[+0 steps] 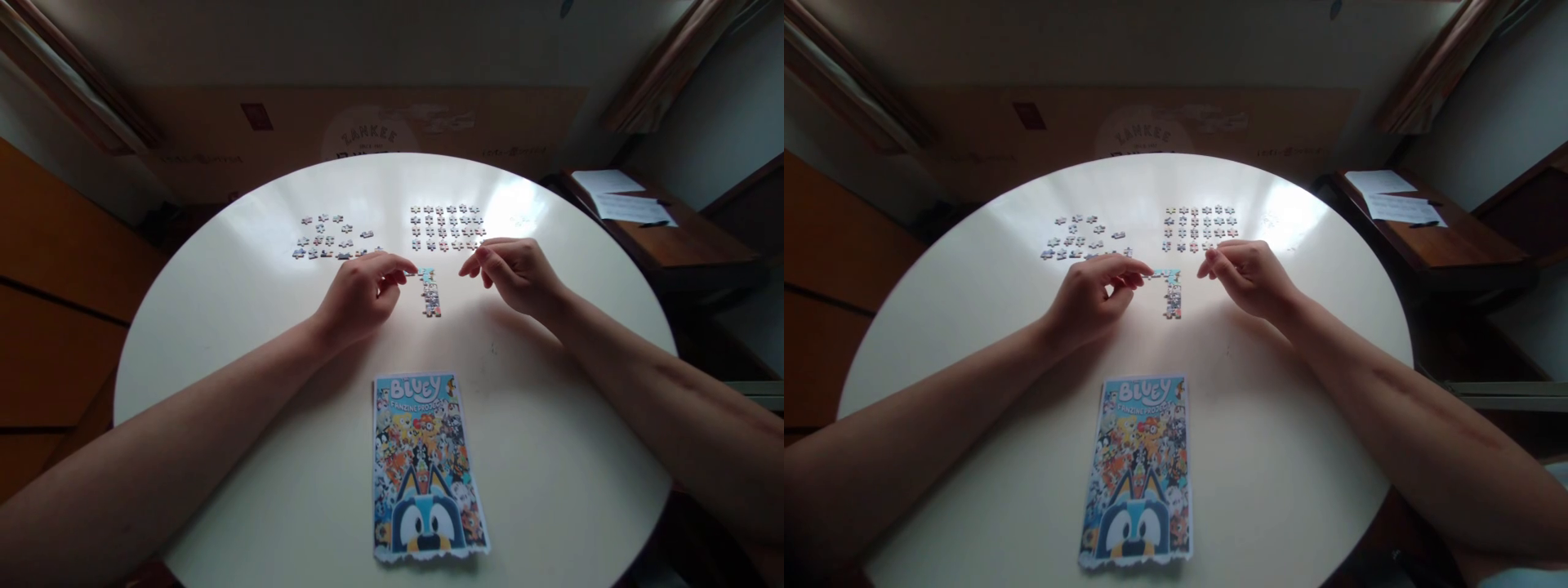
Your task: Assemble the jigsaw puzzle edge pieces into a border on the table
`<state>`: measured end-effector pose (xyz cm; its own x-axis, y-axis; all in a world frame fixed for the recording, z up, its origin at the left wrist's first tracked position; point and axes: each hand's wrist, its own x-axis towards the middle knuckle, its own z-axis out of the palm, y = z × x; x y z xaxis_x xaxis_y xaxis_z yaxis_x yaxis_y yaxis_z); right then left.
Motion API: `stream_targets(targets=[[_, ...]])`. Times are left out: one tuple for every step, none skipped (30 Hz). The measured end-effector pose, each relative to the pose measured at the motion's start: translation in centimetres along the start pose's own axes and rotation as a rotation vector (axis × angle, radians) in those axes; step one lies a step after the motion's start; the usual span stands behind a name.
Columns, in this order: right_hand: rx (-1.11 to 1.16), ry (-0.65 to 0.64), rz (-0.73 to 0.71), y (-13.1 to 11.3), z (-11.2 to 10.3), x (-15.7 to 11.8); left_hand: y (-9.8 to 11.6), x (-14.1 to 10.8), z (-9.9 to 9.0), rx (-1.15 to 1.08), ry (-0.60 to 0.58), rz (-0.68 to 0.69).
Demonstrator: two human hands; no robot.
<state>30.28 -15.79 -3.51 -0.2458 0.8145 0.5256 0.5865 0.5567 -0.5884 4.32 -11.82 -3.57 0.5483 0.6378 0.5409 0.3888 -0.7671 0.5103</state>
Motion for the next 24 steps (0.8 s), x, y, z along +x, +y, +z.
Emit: stream_targets(targets=[[0.004, 0.001, 0.003, 0.1, 0.0, 0.0, 0.0, 0.0, 0.0, -0.004, 0.000, 0.003], [0.008, 0.004, 0.007, 0.1, 0.0, 0.0, -0.1, 0.0, 0.0, -0.007, 0.000, 0.003], [0.010, 0.009, 0.010, 0.2, 0.1, 0.0, -0.1, 0.0, 0.0, -0.009, 0.000, 0.001], [0.012, 0.016, 0.012, 0.2, 0.1, 0.0, -0.1, 0.0, 0.1, -0.010, 0.002, -0.004], [0.011, 0.022, 0.013, 0.2, 0.1, 0.0, -0.1, -0.1, 0.2, -0.011, 0.003, -0.008], [0.009, 0.025, 0.013, 0.2, 0.1, 0.0, 0.0, -0.1, 0.2, -0.009, 0.006, -0.008], [0.006, 0.028, 0.013, 0.1, 0.2, 0.0, 0.1, -0.1, 0.2, -0.005, 0.011, -0.005], [0.004, 0.034, 0.012, 0.1, 0.2, 0.0, 0.2, -0.1, 0.0, 0.004, 0.025, 0.002], [0.001, 0.041, 0.011, 0.1, 0.3, 0.0, 0.4, -0.1, -0.3, 0.020, 0.058, 0.011], [0.004, 0.057, 0.009, 0.0, 0.4, 0.0, 0.5, 0.0, -0.8, 0.044, 0.110, 0.021], [0.009, 0.079, 0.002, 0.0, 0.5, 0.0, 0.5, 0.2, -1.5, 0.075, 0.190, 0.027], [0.004, 0.103, -0.007, -0.1, 0.6, 0.0, 0.5, 0.4, -2.3, 0.108, 0.290, 0.027], [-0.010, 0.115, -0.024, -0.1, 0.7, 0.1, 0.2, 0.6, -3.3, 0.135, 0.399, 0.019], [-0.019, 0.129, -0.048, -0.1, 0.8, 0.1, -0.1, 0.9, -4.4, 0.154, 0.508, 0.001], [-0.029, 0.142, -0.065, -0.2, 0.9, 0.1, -0.7, 1.1, -5.6, 0.163, 0.604, -0.029], [-0.040, 0.163, -0.078, -0.3, 1.0, 0.2, -1.5, 1.3, -6.7, 0.163, 0.680, -0.065], [-0.052, 0.178, -0.084, -0.4, 1.2, 0.2, -2.4, 1.5, -7.8, 0.159, 0.740, -0.111], [-0.057, 0.192, -0.091, -0.5, 1.3, 0.1, -3.5, 1.6, -8.7, 0.162, 0.771, -0.146], [-0.056, 0.202, -0.095, -0.7, 1.5, 0.1, -4.6, 1.6, -9.5, 0.170, 0.792, -0.173], [-0.051, 0.206, -0.100, -0.8, 1.6, 0.0, -5.6, 1.6, -10.0, 0.178, 0.800, -0.202], [-0.049, 0.210, -0.105, -1.0, 1.8, -0.1, -6.5, 1.5, -10.4, 0.186, 0.808, -0.233], [-0.053, 0.207, -0.107, -1.1, 1.9, -0.2, -7.3, 1.4, -10.7, 0.194, 0.806, -0.261], [-0.058, 0.198, -0.109, -1.2, 2.0, -0.3, -7.9, 1.2, -10.8, 0.197, 0.805, -0.290], [-0.066, 0.185, -0.109, -1.2, 2.1, -0.3, -8.4, 1.1, -10.8, 0.194, 0.806, -0.320]])
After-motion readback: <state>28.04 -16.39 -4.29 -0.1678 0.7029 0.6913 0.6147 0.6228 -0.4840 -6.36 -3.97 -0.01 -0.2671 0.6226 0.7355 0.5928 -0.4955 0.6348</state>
